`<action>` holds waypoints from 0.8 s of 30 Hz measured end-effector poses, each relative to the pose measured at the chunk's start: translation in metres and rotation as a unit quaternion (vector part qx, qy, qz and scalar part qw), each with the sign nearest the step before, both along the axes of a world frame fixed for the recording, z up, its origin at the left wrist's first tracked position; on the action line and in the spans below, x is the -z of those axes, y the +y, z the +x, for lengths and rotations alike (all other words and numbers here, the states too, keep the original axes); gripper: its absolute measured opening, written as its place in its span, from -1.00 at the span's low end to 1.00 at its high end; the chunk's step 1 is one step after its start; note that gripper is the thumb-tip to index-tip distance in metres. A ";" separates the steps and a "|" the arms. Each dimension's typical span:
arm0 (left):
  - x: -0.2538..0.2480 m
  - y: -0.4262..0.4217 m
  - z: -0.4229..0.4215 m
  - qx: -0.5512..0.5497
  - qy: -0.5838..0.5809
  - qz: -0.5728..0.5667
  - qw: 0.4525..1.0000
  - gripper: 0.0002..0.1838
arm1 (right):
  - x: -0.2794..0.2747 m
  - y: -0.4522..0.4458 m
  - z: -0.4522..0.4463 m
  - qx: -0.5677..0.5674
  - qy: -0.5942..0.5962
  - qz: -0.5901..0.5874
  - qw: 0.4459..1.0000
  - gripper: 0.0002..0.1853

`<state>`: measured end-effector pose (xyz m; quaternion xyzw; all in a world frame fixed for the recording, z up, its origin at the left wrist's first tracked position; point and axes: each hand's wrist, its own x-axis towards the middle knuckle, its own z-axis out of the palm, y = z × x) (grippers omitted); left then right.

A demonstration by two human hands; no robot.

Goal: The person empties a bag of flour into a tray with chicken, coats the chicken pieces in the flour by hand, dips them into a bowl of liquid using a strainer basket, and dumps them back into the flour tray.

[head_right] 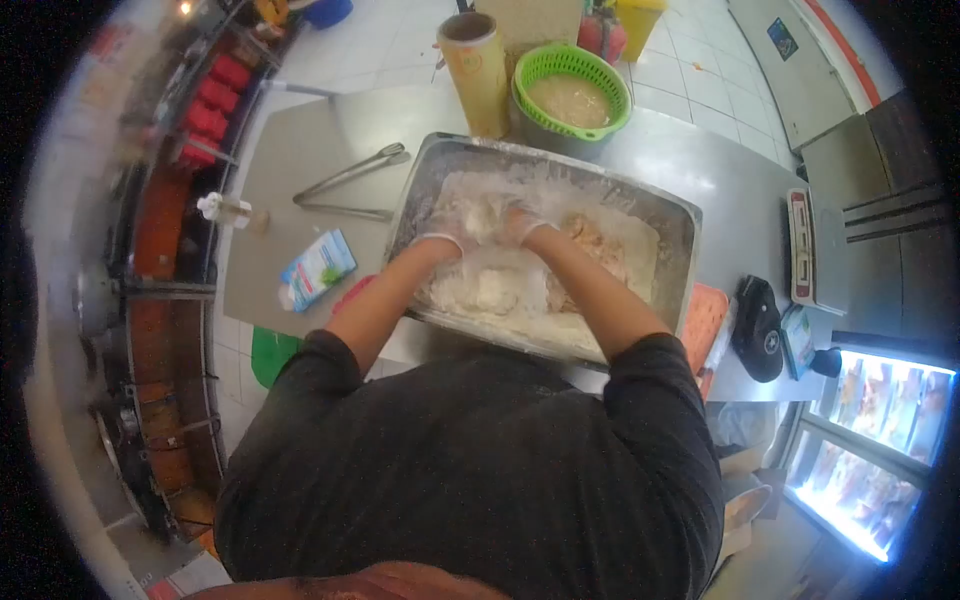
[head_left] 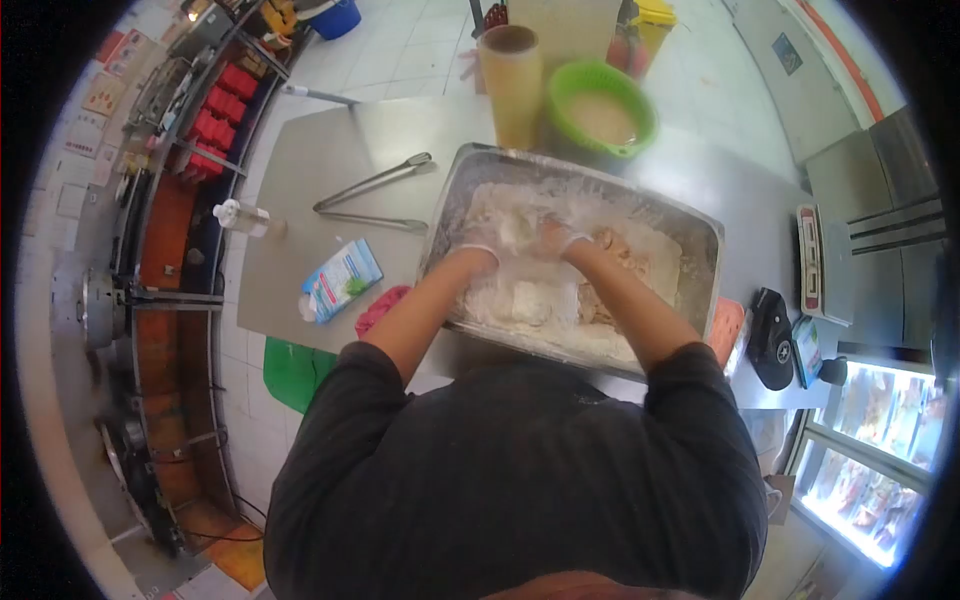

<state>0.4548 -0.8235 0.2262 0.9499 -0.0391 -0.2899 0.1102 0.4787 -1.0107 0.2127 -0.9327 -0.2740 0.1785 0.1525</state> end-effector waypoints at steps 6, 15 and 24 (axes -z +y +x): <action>0.004 0.021 0.025 -0.002 0.121 -0.048 0.992 -0.34 | -0.008 0.024 -0.004 0.135 0.305 0.063 0.941 -0.44; -0.011 0.024 0.013 -0.008 -0.059 -0.104 0.993 -0.39 | -0.052 -0.005 -0.015 0.190 0.204 0.032 0.960 -0.27; -0.012 0.017 0.013 0.066 0.089 0.017 0.994 -0.34 | -0.014 0.022 -0.099 -0.051 0.073 -0.099 0.991 -0.34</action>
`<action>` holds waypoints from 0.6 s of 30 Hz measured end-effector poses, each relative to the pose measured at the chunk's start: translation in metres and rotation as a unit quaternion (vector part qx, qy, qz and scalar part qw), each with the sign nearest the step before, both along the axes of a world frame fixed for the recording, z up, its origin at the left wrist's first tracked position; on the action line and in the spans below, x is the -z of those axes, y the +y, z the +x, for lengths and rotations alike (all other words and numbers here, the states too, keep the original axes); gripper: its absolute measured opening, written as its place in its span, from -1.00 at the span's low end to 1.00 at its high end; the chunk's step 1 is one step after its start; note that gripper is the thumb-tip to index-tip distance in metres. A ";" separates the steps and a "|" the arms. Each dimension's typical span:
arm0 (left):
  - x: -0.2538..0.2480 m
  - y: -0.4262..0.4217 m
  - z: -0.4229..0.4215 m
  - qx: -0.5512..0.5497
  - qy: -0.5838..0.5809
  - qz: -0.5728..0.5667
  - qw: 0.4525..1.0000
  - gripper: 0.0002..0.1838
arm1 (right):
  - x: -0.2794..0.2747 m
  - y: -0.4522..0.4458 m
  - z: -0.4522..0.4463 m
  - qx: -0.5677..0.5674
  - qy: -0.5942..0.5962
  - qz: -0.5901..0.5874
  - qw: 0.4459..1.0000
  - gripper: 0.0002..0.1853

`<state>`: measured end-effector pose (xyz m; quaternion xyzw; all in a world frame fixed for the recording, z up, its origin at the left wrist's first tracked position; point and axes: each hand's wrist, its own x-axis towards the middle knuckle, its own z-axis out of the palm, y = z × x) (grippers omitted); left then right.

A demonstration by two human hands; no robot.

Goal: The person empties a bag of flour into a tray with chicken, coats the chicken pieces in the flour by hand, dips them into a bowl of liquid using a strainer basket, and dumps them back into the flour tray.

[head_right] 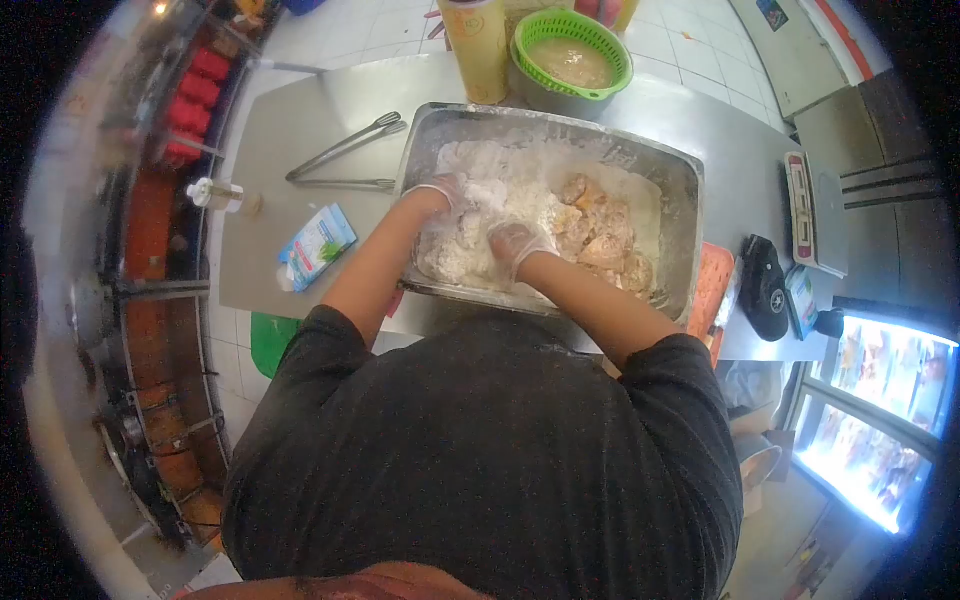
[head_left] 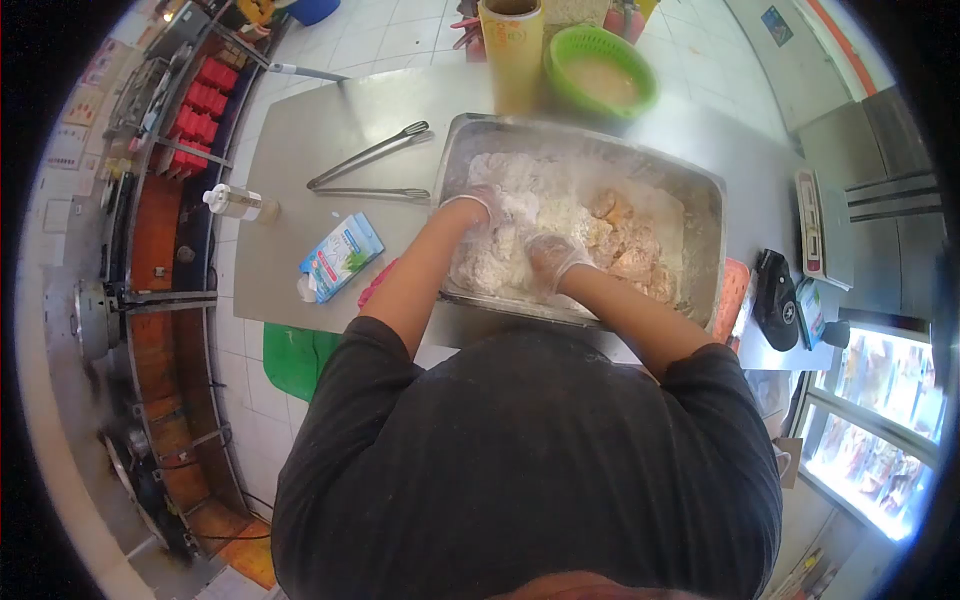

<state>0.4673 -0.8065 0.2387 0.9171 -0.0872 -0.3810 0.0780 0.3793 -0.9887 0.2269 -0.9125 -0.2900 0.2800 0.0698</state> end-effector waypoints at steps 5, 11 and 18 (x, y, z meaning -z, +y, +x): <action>0.000 0.006 -0.001 -0.009 -0.020 -0.040 0.999 -0.41 | -0.067 -0.008 0.021 0.071 0.005 0.048 0.996 -0.50; 0.072 0.023 0.011 0.065 -0.103 -0.047 0.991 -0.53 | -0.061 -0.030 0.038 0.192 -0.031 0.070 0.978 -0.36; 0.052 0.022 0.023 0.161 -0.269 -0.102 0.944 -0.52 | -0.026 -0.057 0.045 0.324 -0.028 0.173 0.930 -0.39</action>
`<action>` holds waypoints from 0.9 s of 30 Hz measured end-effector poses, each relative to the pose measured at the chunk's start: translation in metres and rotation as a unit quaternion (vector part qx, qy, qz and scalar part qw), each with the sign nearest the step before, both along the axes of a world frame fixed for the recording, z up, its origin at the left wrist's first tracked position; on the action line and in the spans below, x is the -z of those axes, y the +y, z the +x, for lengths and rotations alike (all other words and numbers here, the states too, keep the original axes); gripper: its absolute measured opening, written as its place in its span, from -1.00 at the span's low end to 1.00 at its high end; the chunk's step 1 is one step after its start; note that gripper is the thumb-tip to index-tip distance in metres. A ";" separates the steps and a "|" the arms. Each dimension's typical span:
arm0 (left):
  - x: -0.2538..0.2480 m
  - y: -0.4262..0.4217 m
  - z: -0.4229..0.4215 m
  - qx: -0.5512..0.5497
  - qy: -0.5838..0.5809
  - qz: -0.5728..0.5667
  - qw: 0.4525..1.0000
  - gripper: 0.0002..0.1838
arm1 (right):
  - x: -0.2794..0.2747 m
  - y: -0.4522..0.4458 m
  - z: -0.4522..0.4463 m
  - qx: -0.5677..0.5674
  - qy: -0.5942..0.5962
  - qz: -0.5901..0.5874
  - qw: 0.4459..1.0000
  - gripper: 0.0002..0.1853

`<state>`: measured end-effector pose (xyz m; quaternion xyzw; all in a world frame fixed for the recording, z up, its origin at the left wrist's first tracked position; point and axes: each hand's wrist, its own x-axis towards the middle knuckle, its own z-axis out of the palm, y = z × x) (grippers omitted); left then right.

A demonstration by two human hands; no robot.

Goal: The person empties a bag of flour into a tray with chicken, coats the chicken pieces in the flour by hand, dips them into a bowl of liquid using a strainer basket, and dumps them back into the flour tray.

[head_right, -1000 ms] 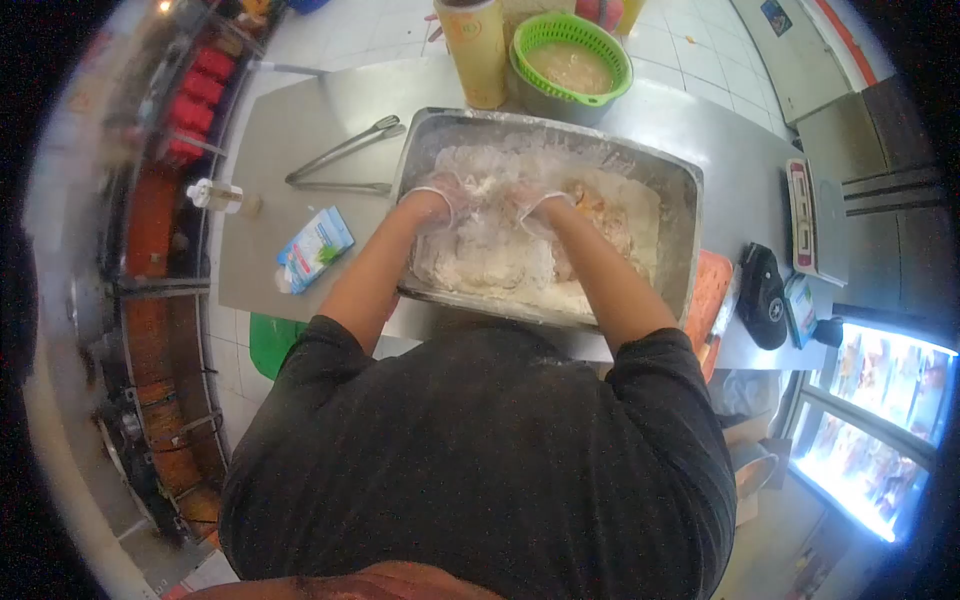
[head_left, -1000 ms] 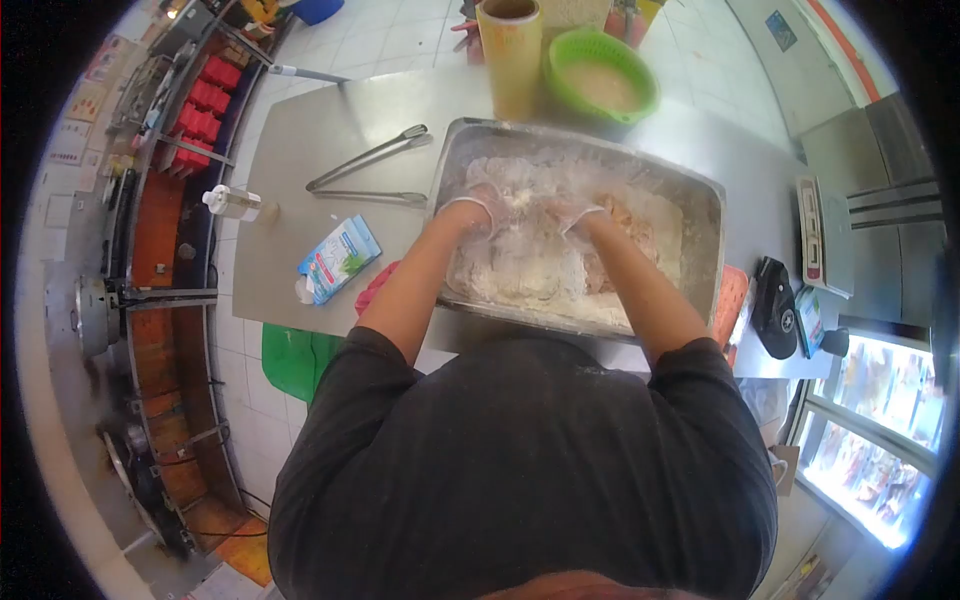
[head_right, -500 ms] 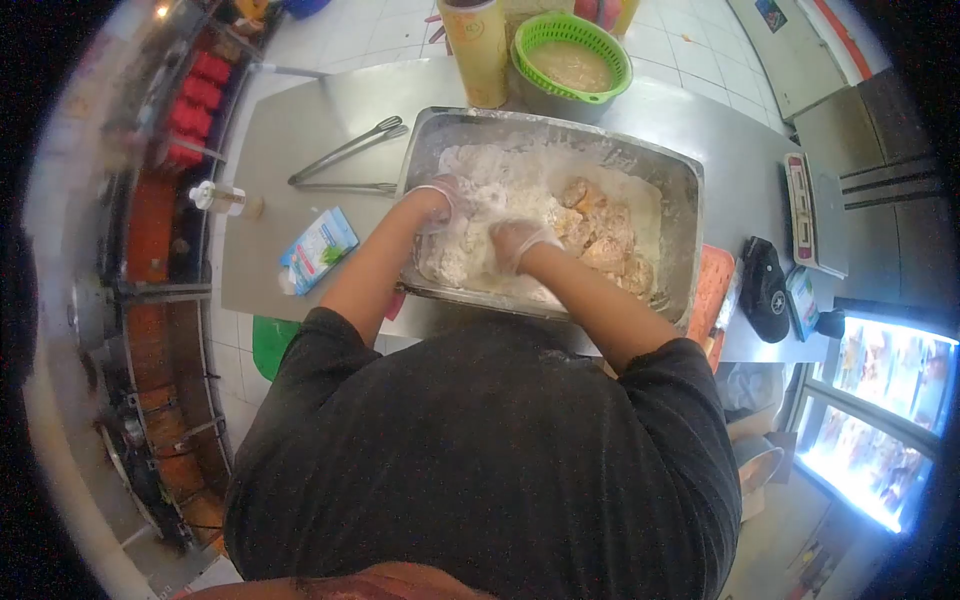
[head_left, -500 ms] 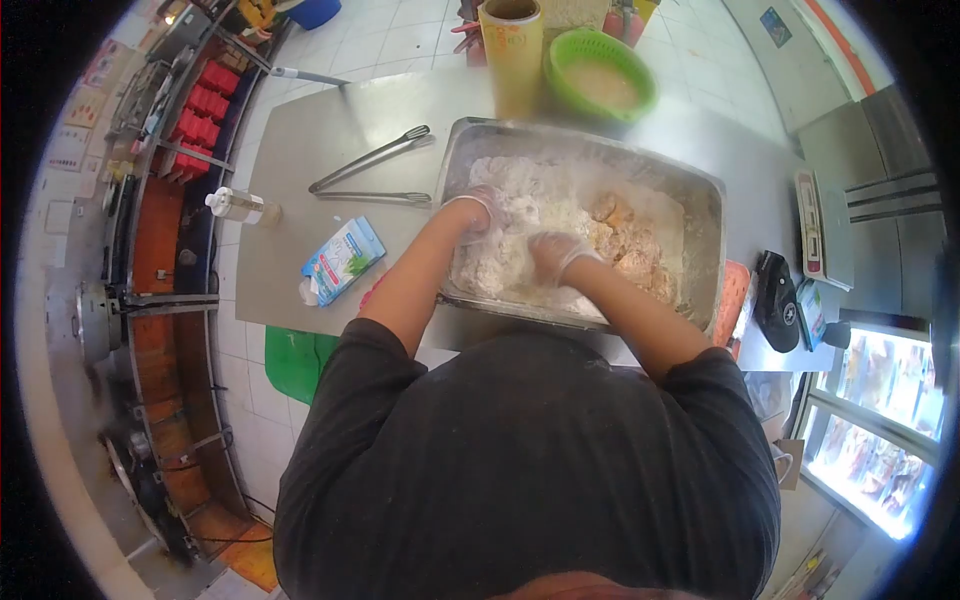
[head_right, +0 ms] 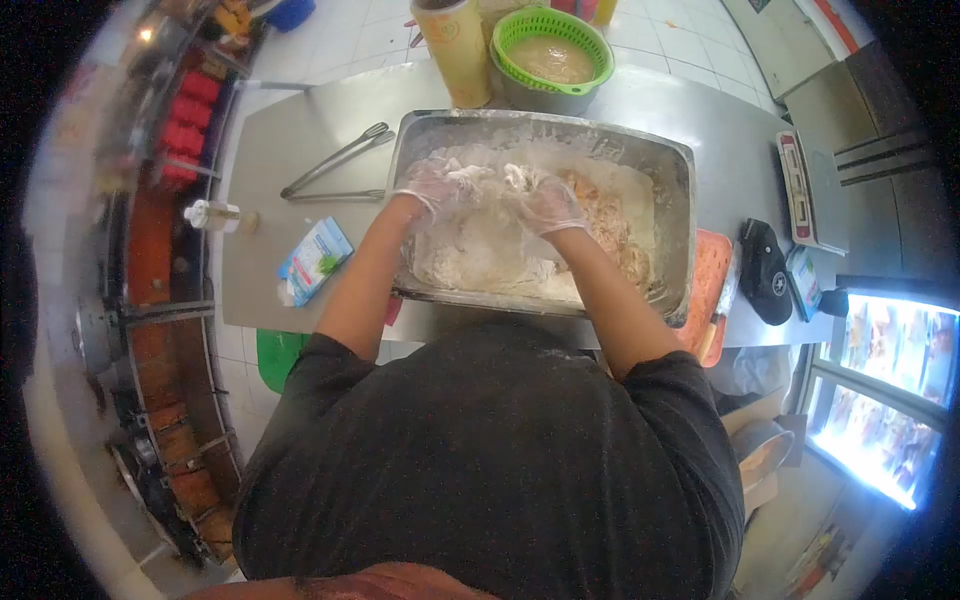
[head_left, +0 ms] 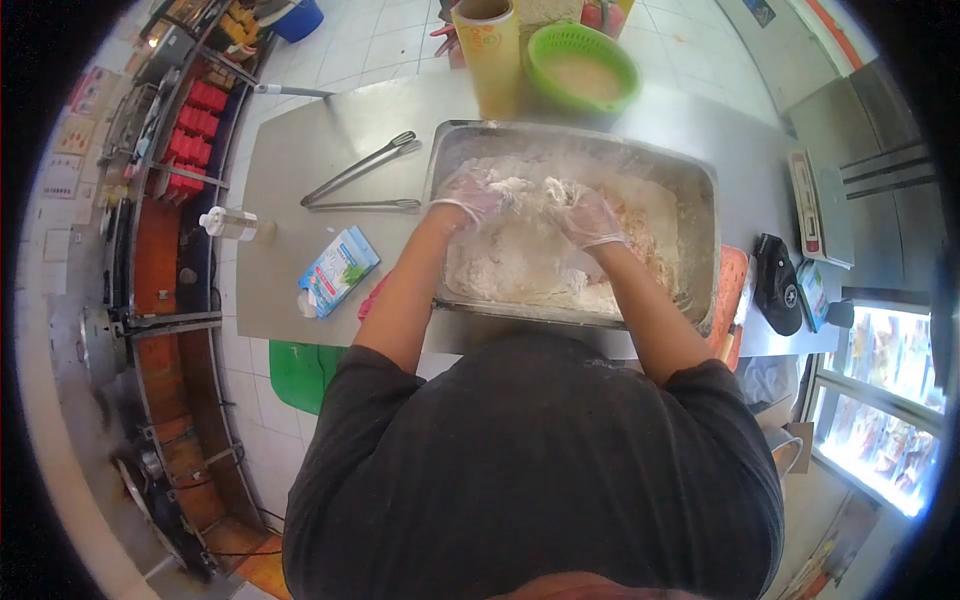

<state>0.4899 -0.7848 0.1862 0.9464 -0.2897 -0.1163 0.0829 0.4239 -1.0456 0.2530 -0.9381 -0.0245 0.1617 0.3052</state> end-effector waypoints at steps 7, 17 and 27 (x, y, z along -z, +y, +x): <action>-0.055 -0.029 -0.041 -0.265 -0.058 -0.157 0.950 -0.54 | -0.017 0.015 0.004 0.056 -0.259 0.166 0.950 -0.47; -0.073 -0.052 -0.049 -0.252 0.025 -0.133 0.958 -0.60 | -0.004 0.025 0.019 0.027 -0.193 -0.001 0.981 -0.57; 0.008 -0.047 -0.027 -0.140 -0.144 -0.086 0.976 -0.56 | -0.020 0.029 0.019 -0.011 -0.211 0.039 0.977 -0.64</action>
